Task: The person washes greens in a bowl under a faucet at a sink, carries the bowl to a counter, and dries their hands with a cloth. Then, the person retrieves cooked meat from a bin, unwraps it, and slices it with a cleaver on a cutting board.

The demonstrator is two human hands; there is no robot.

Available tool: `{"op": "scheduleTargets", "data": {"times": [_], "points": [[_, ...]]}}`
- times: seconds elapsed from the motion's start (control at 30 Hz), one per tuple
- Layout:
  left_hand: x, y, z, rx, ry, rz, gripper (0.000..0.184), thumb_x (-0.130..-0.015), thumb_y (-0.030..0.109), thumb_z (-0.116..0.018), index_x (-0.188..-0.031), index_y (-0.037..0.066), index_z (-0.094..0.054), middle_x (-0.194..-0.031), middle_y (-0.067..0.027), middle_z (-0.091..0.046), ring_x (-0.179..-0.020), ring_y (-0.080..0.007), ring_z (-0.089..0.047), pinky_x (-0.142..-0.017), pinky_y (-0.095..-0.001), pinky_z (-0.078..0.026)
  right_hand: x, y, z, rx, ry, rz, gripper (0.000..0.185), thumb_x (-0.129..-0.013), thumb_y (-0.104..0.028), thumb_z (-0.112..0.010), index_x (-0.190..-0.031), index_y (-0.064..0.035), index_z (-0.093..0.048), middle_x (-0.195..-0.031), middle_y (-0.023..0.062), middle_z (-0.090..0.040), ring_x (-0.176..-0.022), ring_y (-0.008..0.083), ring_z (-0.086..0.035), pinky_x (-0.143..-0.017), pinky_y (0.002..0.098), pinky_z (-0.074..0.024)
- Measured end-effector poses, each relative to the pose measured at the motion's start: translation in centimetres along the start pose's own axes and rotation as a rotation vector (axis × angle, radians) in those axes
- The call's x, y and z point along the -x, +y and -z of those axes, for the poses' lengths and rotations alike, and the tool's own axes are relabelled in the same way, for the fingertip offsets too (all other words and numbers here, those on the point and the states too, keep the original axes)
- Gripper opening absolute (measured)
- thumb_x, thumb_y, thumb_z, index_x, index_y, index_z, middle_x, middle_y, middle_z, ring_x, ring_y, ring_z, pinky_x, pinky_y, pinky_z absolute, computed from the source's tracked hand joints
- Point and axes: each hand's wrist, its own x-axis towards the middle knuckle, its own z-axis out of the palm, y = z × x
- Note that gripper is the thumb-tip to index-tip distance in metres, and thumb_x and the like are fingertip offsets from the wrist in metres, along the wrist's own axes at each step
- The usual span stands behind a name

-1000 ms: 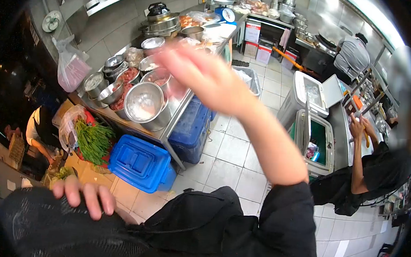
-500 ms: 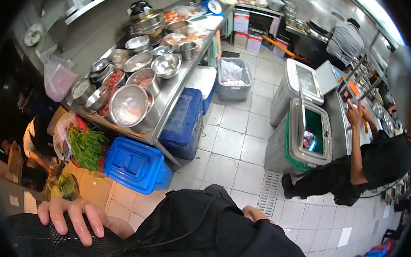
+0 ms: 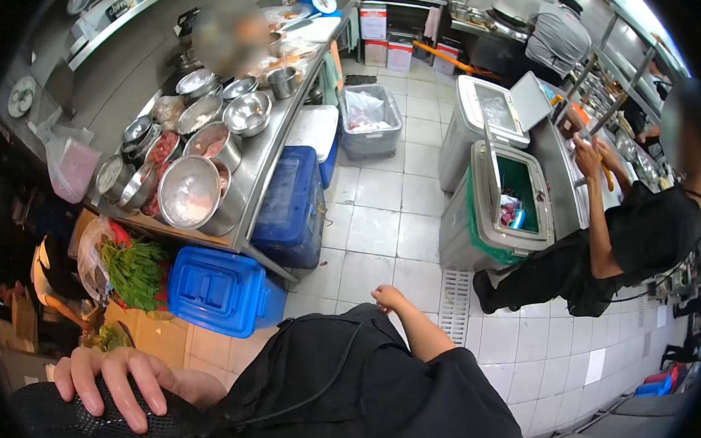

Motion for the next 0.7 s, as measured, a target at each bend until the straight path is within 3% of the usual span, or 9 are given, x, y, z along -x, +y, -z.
{"op": "scheduleTargets", "data": {"times": [0.13,0.27,0.37,0.53,0.7], "points": [[0.0,-0.2,0.4,0.009,-0.015,-0.043,0.037,-0.099,0.030,-0.040,-0.113,-0.003,-0.047,-0.095,-0.0177,-0.054,-0.060,-0.0309,-0.061,-0.047,-0.0462,-0.050,-1.3,4.0,-1.4,0.286,-0.069,-0.110,0.037,-0.091,-0.033,-0.054,-0.112,-0.0029,-0.062,-0.087,0.0120,-0.068,-0.068,0.0244,-0.068,-0.054,0.0413,-0.0580],[0.0,0.0,0.6,0.002,-0.006,-0.047,0.035,-0.098,0.028,-0.042,-0.112,-0.003,-0.047,-0.095,-0.0179,-0.054,-0.060,-0.0312,-0.061,-0.046,-0.0466,-0.049,0.9,6.0,-0.9,0.218,-0.118,-0.229,0.037,-0.090,-0.032,-0.054,-0.112,-0.0029,-0.062,-0.091,0.0139,-0.068,-0.067,0.0253,-0.069,-0.057,0.0429,-0.0591],[0.0,0.0,0.5,-0.022,0.018,-0.051,0.035,-0.097,0.028,-0.042,-0.112,-0.003,-0.047,-0.096,-0.0182,-0.054,-0.060,-0.0314,-0.061,-0.046,-0.0469,-0.049,1.3,7.0,0.0,0.217,-0.103,-0.316,0.040,-0.092,-0.035,-0.053,-0.116,-0.0037,-0.060,-0.096,0.0163,-0.068,-0.076,0.0269,-0.070,-0.058,0.0442,-0.0589],[0.0,-0.2,0.6,-0.001,0.010,-0.048,0.035,-0.097,0.028,-0.042,-0.112,-0.003,-0.047,-0.096,-0.0186,-0.054,-0.059,-0.0316,-0.061,-0.045,-0.0468,-0.049,-1.1,7.2,1.1,0.214,-0.114,-0.314,0.043,-0.093,-0.036,-0.051,-0.121,-0.0036,-0.056,-0.101,0.0166,-0.067,-0.076,0.0275,-0.070,-0.058,0.0436,-0.0582],[-0.1,-0.2,0.4,0.010,0.003,-0.048,0.035,-0.097,0.028,-0.042,-0.112,-0.003,-0.047,-0.095,-0.0188,-0.055,-0.058,-0.0316,-0.061,-0.045,-0.0467,-0.049,-1.1,3.5,0.6,0.162,-0.098,-0.182,0.043,-0.093,-0.035,-0.050,-0.122,-0.0040,-0.055,-0.100,0.0166,-0.068,-0.076,0.0273,-0.070,-0.057,0.0431,-0.0577]]}}
